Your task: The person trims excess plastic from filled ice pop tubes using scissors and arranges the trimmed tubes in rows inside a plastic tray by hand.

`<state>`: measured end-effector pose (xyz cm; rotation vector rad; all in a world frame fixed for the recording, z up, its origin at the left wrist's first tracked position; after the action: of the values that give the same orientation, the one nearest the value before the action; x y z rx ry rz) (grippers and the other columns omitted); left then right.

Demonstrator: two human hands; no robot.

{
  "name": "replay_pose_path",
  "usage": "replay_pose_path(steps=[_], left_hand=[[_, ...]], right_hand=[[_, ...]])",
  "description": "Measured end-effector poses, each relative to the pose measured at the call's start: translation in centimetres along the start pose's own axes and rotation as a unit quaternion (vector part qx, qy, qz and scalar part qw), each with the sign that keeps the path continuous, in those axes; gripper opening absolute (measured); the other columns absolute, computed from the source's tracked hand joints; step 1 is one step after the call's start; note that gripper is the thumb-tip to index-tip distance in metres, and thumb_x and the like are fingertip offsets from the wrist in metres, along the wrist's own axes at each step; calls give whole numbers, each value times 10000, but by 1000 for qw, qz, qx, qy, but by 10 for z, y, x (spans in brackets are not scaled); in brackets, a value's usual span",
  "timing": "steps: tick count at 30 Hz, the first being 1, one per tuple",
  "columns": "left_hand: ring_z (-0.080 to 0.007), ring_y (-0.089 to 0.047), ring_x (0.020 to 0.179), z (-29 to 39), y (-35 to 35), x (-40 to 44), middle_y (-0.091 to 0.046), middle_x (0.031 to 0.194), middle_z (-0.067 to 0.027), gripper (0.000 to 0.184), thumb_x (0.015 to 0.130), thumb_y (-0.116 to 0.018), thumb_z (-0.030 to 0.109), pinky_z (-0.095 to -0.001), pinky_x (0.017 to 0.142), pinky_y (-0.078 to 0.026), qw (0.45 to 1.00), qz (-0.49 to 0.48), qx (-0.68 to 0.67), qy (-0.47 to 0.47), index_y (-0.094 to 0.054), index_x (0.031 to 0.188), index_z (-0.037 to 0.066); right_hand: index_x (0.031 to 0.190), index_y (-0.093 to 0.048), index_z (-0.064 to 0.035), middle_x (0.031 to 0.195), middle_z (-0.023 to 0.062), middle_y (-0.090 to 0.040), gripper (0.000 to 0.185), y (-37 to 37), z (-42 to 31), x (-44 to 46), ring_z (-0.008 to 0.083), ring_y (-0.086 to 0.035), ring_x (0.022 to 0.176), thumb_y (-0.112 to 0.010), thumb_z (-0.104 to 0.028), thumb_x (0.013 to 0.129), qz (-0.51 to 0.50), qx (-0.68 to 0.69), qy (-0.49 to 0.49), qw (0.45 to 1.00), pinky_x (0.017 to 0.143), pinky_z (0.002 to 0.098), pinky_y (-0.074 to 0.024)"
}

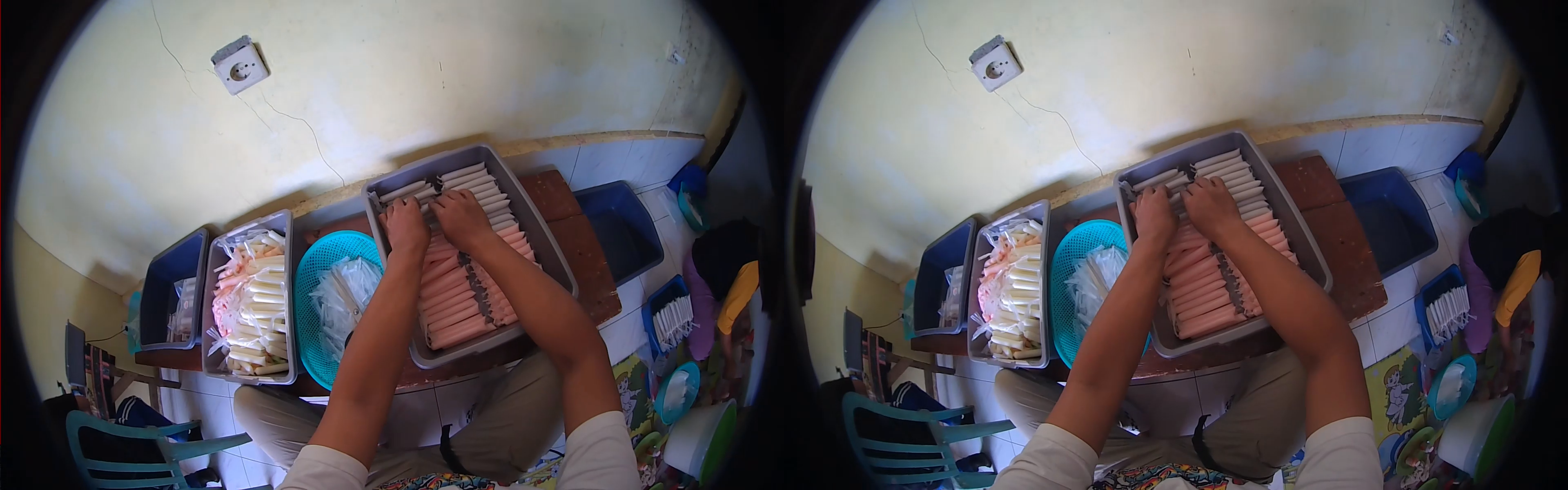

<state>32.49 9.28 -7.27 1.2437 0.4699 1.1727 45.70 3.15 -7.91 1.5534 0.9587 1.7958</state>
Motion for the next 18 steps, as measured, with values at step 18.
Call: replay_pose_path(steps=[18], left_hand=[[-361,-777,888,14,46,-9,-779,969,-206,239,904,-833,122,-413,779,-598,928,138,-337,-76,-725,1104,49]], right_hand=[[1092,-764,-48,972,166,-765,200,73,-5,2,392,-732,919,-664,-203,1015,78,262,-121,954,815,496,-583]])
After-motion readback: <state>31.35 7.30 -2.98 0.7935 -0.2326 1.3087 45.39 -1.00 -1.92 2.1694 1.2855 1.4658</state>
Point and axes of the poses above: each hand's wrist, its own x-axis towards the middle knuckle, its own y-axis out of the back of the hand, z = x × y, the point moved 2 cm from there along x, towards the middle knuckle
